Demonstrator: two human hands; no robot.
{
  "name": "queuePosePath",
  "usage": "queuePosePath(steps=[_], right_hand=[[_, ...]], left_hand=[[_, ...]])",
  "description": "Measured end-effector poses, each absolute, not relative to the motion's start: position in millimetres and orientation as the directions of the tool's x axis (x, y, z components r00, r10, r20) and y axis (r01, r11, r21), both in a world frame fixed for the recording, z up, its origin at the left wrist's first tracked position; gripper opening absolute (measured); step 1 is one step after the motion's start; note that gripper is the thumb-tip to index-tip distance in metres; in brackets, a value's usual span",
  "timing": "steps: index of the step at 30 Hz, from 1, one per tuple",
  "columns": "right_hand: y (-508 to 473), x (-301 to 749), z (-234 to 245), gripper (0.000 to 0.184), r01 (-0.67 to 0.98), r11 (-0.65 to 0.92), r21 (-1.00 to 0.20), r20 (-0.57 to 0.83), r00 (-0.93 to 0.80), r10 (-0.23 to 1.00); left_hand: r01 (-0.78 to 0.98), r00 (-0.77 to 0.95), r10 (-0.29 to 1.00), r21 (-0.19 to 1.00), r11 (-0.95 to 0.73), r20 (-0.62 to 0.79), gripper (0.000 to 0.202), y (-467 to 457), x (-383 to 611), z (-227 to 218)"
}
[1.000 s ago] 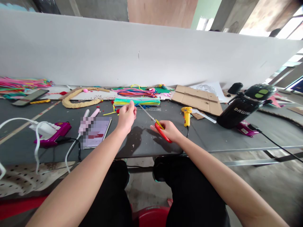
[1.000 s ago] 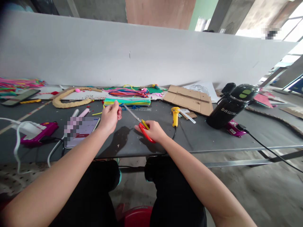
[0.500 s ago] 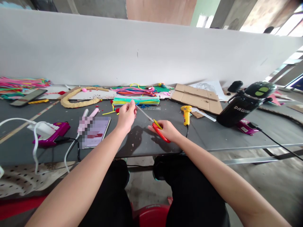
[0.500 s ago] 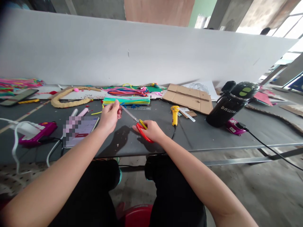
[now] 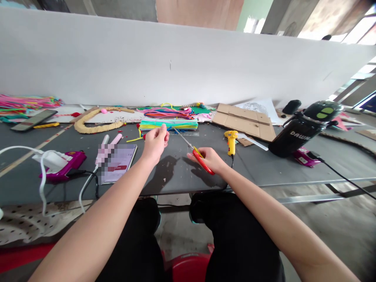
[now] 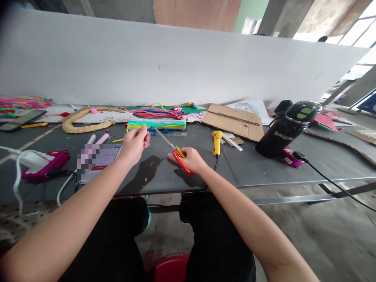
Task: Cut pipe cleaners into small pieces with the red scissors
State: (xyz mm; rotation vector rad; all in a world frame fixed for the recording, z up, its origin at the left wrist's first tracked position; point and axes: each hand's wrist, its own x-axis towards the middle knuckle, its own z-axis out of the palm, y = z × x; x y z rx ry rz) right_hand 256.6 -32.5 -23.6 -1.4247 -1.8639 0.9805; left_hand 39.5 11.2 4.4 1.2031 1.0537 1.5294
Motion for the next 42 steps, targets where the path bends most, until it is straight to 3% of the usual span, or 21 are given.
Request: queuePosePath(steps=[10,33,38,42], right_hand=[[-33.2,256.1,-24.0,0.057,0.543,0.222,-0.81,0.056,-0.304,0.951],[-32.5,255.6,-23.4,0.058,0.571,0.202,-0.796,0.032,-0.293,0.956],[-34.2,254.5,-20.4,0.057,0.629,0.22,-0.746,0.057,-0.269,0.961],[-32.6,255.6,-18.3,0.055,0.687,0.239,-0.687,0.092,-0.244,0.965]], left_hand=[[-0.067,-0.139,0.958,0.962,-0.263,0.252,0.039,14.6,34.7,-0.5],[-0.066,-0.107,0.963,0.964,-0.257,0.249,0.04,14.7,39.0,-1.1],[-0.051,-0.099,0.966,0.968,-0.246,0.241,0.041,14.3,39.4,-1.2],[-0.086,-0.092,0.984,0.983,-0.16,0.152,0.044,13.8,37.9,1.4]])
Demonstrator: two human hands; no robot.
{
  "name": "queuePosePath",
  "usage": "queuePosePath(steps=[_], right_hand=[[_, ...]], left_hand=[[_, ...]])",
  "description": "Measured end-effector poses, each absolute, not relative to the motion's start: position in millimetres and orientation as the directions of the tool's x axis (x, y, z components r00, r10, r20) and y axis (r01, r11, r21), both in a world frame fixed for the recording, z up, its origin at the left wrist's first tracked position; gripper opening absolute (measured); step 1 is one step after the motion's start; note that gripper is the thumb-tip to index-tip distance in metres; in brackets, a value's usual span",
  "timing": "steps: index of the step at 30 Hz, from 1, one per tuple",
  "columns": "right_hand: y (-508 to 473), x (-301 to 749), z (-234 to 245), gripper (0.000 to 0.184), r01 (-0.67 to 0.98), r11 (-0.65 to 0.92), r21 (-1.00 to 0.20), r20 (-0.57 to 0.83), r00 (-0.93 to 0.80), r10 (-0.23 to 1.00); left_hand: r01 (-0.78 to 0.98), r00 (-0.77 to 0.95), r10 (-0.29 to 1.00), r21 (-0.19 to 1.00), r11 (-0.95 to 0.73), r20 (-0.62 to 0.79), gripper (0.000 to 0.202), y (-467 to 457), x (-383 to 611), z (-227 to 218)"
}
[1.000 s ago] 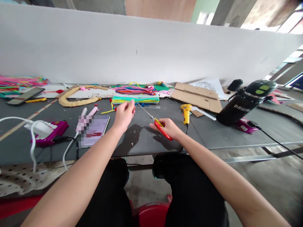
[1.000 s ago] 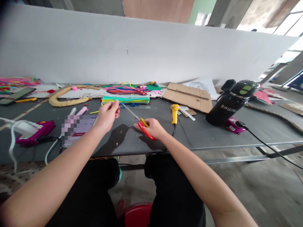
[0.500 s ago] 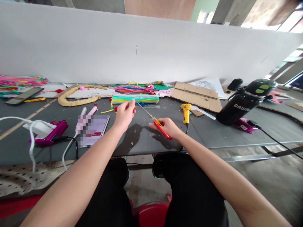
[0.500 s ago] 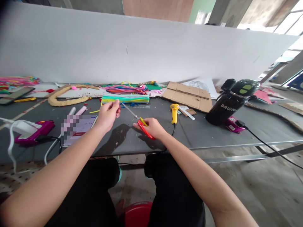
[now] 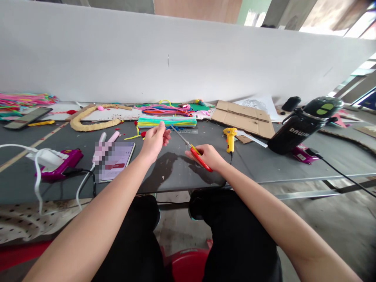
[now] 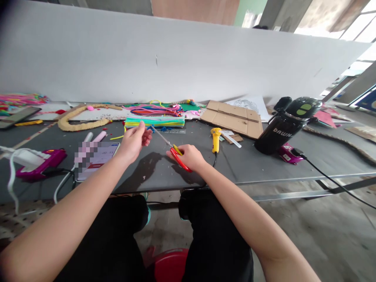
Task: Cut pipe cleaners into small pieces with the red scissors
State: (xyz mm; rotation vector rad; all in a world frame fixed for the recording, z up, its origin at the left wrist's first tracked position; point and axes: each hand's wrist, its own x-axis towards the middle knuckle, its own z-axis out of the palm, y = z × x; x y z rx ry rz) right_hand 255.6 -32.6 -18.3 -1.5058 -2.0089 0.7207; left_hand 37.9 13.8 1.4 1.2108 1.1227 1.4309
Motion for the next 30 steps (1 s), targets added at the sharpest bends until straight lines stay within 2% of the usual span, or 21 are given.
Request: queuePosePath(steps=[5,15,30], right_hand=[[-27,257,-20,0.05,0.697,0.244,-0.675,0.117,-0.226,0.967],[-22,256,-26,0.044,0.687,0.274,-0.672,0.133,-0.252,0.958],[-23,254,-25,0.039,0.681,0.285,-0.674,0.16,-0.242,0.957]], left_hand=[[-0.101,-0.046,0.997,0.992,-0.07,0.066,0.035,12,34,5],[0.011,-0.073,0.969,0.971,-0.237,0.237,0.026,18,42,1],[-0.005,-0.042,0.951,0.951,-0.308,0.308,0.028,26,53,0]])
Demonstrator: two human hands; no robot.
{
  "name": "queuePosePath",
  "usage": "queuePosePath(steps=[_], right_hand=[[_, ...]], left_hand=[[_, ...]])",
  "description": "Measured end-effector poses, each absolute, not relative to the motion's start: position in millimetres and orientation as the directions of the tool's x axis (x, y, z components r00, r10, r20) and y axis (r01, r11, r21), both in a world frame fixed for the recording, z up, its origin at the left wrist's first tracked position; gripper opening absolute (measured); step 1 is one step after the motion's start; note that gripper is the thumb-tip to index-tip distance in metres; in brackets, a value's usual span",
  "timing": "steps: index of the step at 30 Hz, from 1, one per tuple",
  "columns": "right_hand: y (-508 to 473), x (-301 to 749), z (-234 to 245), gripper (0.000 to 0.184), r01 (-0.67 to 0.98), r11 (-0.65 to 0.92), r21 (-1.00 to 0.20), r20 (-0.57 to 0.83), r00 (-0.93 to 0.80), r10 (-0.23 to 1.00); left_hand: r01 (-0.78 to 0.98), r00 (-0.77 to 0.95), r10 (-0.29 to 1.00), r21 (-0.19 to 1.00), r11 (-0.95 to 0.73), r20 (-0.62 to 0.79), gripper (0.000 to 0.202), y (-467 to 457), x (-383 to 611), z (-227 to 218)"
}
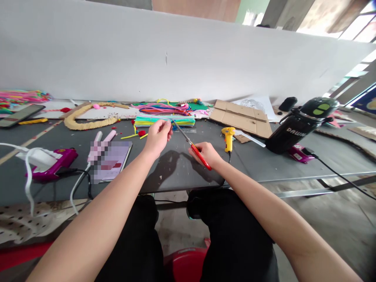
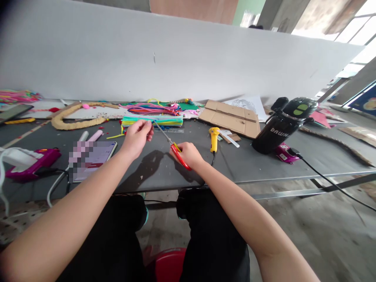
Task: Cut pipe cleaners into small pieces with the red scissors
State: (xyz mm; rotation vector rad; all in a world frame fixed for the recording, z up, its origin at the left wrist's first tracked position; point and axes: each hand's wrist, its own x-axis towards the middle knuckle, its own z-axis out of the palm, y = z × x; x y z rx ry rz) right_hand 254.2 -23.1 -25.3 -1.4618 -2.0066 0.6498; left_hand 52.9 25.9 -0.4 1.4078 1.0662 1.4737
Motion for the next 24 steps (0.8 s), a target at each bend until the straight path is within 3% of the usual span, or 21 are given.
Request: queuePosePath(steps=[5,10,15,24], right_hand=[[-25,252,-28,0.034,0.686,0.249,-0.684,0.152,-0.2,0.968],[-24,256,-26,0.046,0.628,0.178,-0.758,0.106,-0.151,0.983],[-26,266,-22,0.05,0.583,0.163,-0.796,0.029,-0.232,0.972],[-29,280,-20,0.049,0.711,0.248,-0.658,0.099,-0.245,0.964]], left_hand=[[-0.019,-0.058,0.937,0.938,-0.346,0.344,0.029,29,55,2],[-0.037,-0.045,0.945,0.945,-0.326,0.325,0.028,28,52,0],[-0.02,-0.032,0.967,0.967,-0.255,0.254,0.025,24,47,-2],[0.059,0.034,0.958,0.956,-0.286,0.285,0.03,18,34,5]])
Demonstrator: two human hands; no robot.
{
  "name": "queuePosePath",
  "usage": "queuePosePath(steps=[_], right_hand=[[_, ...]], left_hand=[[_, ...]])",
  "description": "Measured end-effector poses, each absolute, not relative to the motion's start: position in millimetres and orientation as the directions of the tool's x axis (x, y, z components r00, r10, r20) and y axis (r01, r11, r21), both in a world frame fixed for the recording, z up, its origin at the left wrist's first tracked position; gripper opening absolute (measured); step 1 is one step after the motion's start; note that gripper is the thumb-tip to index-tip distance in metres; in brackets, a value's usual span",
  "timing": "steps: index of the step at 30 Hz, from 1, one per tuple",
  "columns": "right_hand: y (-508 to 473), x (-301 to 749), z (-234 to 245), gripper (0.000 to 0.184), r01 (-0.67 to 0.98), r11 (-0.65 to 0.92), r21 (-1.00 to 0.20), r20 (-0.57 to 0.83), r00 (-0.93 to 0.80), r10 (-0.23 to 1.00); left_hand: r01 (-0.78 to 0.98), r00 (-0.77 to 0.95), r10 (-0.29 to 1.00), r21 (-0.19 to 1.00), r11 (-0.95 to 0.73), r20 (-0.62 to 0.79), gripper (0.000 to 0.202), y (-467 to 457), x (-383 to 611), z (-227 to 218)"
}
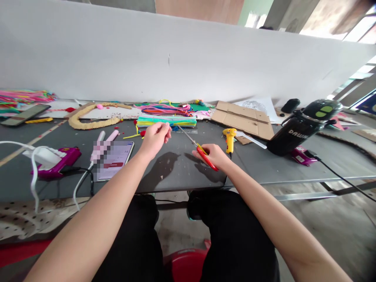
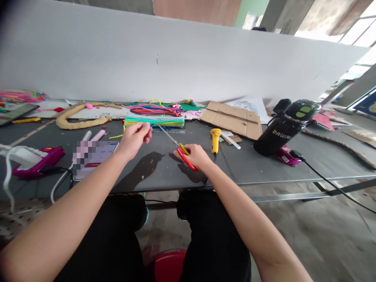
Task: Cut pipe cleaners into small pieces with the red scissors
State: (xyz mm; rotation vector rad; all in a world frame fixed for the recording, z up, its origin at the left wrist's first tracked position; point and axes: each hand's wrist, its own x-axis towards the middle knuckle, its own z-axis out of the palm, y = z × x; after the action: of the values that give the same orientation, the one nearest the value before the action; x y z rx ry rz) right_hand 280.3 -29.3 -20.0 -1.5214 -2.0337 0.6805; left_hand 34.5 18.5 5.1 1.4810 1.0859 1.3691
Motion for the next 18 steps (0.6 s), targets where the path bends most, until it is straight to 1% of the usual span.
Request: queuePosePath(steps=[2,4,9,12,15,18], right_hand=[[-28,284,-21,0.047,0.734,0.265,-0.625,0.1,-0.261,0.96],[-27,286,-23,0.046,0.75,0.273,-0.603,0.087,-0.278,0.957],[-22,290,-31,0.048,0.805,0.318,-0.501,0.083,-0.321,0.943],[-21,291,-34,0.048,0.803,0.353,-0.48,0.1,-0.35,0.931],[-22,291,-33,0.048,0.796,0.378,-0.472,0.116,-0.369,0.922],[-24,290,-31,0.046,0.801,0.394,-0.451,0.112,-0.387,0.915]], left_hand=[[0.136,0.083,0.957,0.948,-0.286,0.277,0.03,18,24,6],[0.216,0.148,0.961,0.94,-0.263,0.235,0.03,18,12,4],[0.289,0.183,0.972,0.936,-0.198,0.149,0.031,19,-13,-4],[0.356,0.221,0.971,0.919,-0.169,0.093,0.03,17,-20,-8],[0.422,0.252,0.964,0.886,-0.19,0.086,0.028,16,-22,-12],[0.452,0.284,0.951,0.858,-0.245,0.122,0.026,18,-22,-17]])
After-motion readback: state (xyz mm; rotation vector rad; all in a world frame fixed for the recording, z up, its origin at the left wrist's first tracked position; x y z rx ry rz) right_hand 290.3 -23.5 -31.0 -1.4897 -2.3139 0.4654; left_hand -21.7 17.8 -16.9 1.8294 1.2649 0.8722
